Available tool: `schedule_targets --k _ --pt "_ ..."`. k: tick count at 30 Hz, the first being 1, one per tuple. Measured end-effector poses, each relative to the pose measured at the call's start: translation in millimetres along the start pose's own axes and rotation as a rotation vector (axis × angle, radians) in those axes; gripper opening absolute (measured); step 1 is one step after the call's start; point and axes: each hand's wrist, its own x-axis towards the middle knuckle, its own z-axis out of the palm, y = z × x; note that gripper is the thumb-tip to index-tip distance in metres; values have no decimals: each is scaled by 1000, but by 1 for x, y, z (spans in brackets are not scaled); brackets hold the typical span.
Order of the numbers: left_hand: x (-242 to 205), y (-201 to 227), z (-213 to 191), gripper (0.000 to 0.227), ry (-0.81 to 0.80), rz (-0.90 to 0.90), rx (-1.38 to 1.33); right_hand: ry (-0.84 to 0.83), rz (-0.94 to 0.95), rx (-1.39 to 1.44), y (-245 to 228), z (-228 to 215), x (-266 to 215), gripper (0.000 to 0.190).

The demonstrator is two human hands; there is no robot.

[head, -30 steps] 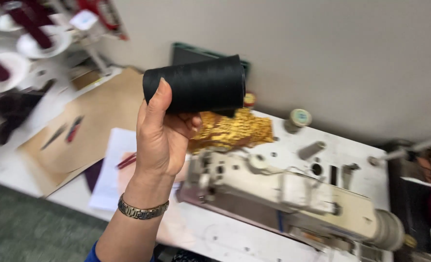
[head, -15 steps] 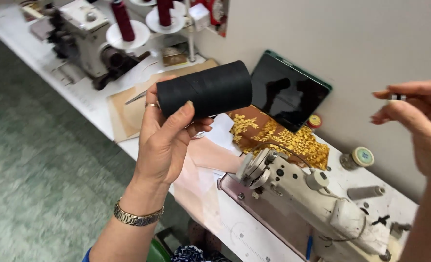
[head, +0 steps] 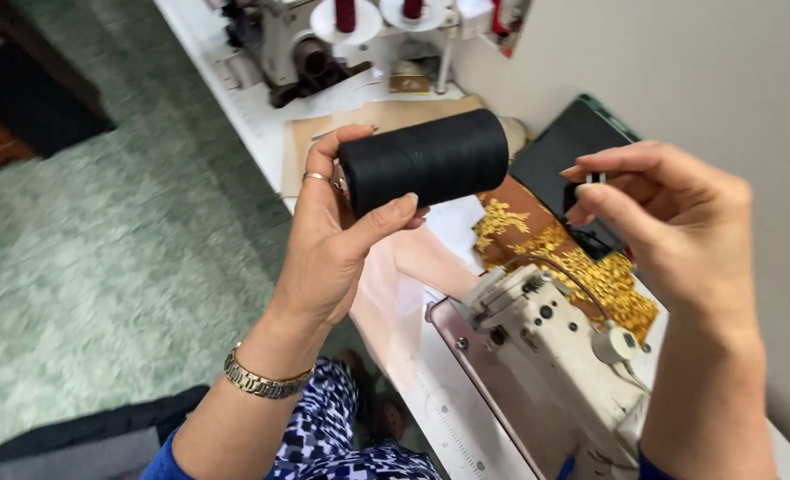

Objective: Selecting a thread spool from a rack and threading an industrial sewing machine.

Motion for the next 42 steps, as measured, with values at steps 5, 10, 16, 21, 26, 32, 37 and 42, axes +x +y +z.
schedule_targets --k 5,10,16,21,26,32,37,42 --pt "-13 4 -19 56 49 100 52 -100 -5 146 10 39 7 24" --pt "-18 10 -39 64 217 16 47 -122 122 230 15 72 15 20" --pt "-2 20 -57 64 316 29 -39 -182 1 186 9 92 37 18" --pt "21 35 -76 63 337 -17 -33 -166 -7 162 6 117 65 16" --pt "58 45 -116 63 319 -39 -68 -140 40 187 10 156 103 20" --pt "122 56 -225 53 234 112 -144 -173 -46 151 14 253 181 21" --pt "190 103 -345 57 414 38 -216 -226 -115 235 15 386 278 21" --pt "246 180 -432 58 557 -164 -238 -242 -94 227 -21 491 363 18"
